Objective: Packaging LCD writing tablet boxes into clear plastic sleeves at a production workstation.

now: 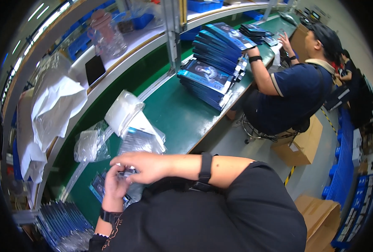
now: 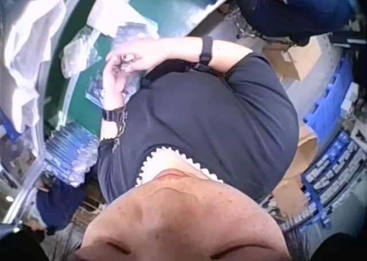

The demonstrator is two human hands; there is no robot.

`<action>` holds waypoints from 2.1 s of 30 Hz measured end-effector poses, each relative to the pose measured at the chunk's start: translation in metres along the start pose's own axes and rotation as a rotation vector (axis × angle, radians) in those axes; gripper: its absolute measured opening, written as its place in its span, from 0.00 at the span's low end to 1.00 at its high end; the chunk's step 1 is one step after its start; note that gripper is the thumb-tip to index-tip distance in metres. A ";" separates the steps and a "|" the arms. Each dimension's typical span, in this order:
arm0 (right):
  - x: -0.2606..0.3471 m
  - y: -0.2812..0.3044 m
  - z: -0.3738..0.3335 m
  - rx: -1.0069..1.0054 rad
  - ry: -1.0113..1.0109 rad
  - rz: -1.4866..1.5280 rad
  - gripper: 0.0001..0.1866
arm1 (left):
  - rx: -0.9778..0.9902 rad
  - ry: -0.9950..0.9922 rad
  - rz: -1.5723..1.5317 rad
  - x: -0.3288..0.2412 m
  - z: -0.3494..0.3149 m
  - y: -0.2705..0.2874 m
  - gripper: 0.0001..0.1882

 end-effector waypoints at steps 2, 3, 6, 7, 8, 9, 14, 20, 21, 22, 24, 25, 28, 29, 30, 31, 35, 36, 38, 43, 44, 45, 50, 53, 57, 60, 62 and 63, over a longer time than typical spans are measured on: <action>0.005 0.040 -0.006 -0.134 -0.046 -0.146 0.27 | -0.150 -0.266 0.234 -0.026 -0.030 -0.005 0.21; -0.007 0.068 -0.015 -0.302 -0.046 -0.437 0.23 | -0.201 -0.412 0.398 -0.034 -0.042 0.008 0.24; -0.011 0.154 -0.034 -0.742 -0.156 -0.801 0.17 | -0.784 -0.925 1.357 -0.029 -0.077 0.047 0.27; -0.006 0.177 -0.040 -0.817 -0.040 -1.006 0.18 | -0.882 -0.826 1.587 -0.017 -0.082 0.059 0.29; -0.007 0.193 -0.048 -0.835 -0.079 -1.232 0.21 | -0.952 -0.646 1.731 0.000 -0.080 0.071 0.31; -0.016 0.204 -0.057 -0.811 -0.111 -1.396 0.27 | -1.010 -0.450 1.866 0.017 -0.077 0.079 0.33; -0.057 0.199 -0.085 -0.375 -0.586 -1.492 0.40 | -1.141 -0.433 1.918 0.024 -0.075 0.073 0.39; -0.057 0.207 -0.081 -0.461 -0.618 -1.455 0.39 | -0.435 -0.759 1.796 0.019 -0.025 0.004 0.22; -0.061 0.208 -0.080 -0.480 -0.612 -1.412 0.41 | -0.247 -0.797 1.778 0.025 -0.011 -0.003 0.18; -0.053 0.202 -0.072 -0.421 -0.628 -1.328 0.43 | -0.201 -0.848 1.836 0.028 -0.002 -0.013 0.17; -0.044 0.183 -0.060 -0.405 -0.533 -1.224 0.42 | -0.158 -0.896 1.893 0.029 0.015 -0.017 0.16; -0.040 0.172 -0.057 -0.425 -0.479 -1.128 0.42 | -0.130 -0.868 1.906 0.029 0.027 -0.013 0.15; -0.034 0.137 -0.052 -0.536 -0.500 -0.608 0.42 | -0.101 -0.811 1.859 0.019 0.042 -0.013 0.14; -0.058 0.127 -0.062 -0.611 -0.439 -0.448 0.34 | -0.118 -0.781 1.798 0.015 0.042 -0.016 0.14; -0.071 0.113 -0.068 -0.659 -0.609 0.064 0.31 | -0.161 -0.819 1.688 0.011 0.039 -0.021 0.11; -0.077 0.096 -0.074 -0.676 -0.746 0.589 0.28 | -0.149 -0.822 1.695 0.010 0.038 -0.025 0.11; -0.075 0.054 -0.081 -0.386 -0.830 0.985 0.17 | -0.238 -0.820 1.392 -0.002 0.035 -0.033 0.06; -0.073 0.045 -0.077 -0.361 -0.777 1.122 0.21 | -0.245 -0.788 1.325 -0.004 0.035 -0.033 0.05; -0.072 0.035 -0.070 -0.258 -0.786 1.180 0.30 | -0.207 -0.742 1.218 -0.006 0.039 -0.030 0.06; -0.091 0.029 -0.049 -0.229 -0.817 1.148 0.35 | -0.203 -0.675 1.224 -0.015 0.044 -0.014 0.10; -0.092 0.030 -0.047 -0.217 -0.778 1.186 0.35 | -0.244 -0.683 1.194 -0.013 0.050 0.000 0.08; -0.095 0.032 -0.049 -0.217 -0.774 1.186 0.35 | -0.243 -0.686 1.196 -0.015 0.048 -0.004 0.08; -0.087 0.036 -0.058 -0.153 -0.824 1.132 0.34 | -0.275 -0.339 0.899 -0.009 0.046 -0.005 0.06; -0.087 0.025 -0.053 -0.154 -0.844 1.173 0.34 | -0.210 -0.468 0.939 -0.005 0.051 0.001 0.07; -0.096 0.024 -0.046 -0.212 -0.821 1.169 0.35 | -0.219 -0.450 1.005 -0.015 0.047 -0.004 0.08; -0.091 0.035 -0.051 -0.301 -0.825 1.012 0.28 | -0.331 -0.342 0.927 -0.016 0.045 0.006 0.08; -0.086 0.034 -0.050 -0.330 -0.812 0.929 0.27 | -0.327 -0.346 1.004 -0.016 0.043 0.004 0.08; -0.085 0.033 -0.051 -0.356 -0.799 0.846 0.27 | -0.325 -0.346 1.003 -0.016 0.042 -0.003 0.08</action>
Point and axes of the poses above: each hand's wrist, its own z-axis towards the middle knuckle, its own y-axis out of the back of the hand, x = y × z, the point moved 3 cm from there along z, towards the middle knuckle, and after that the axes turned 5 degrees about y, right-handed, at the moved point
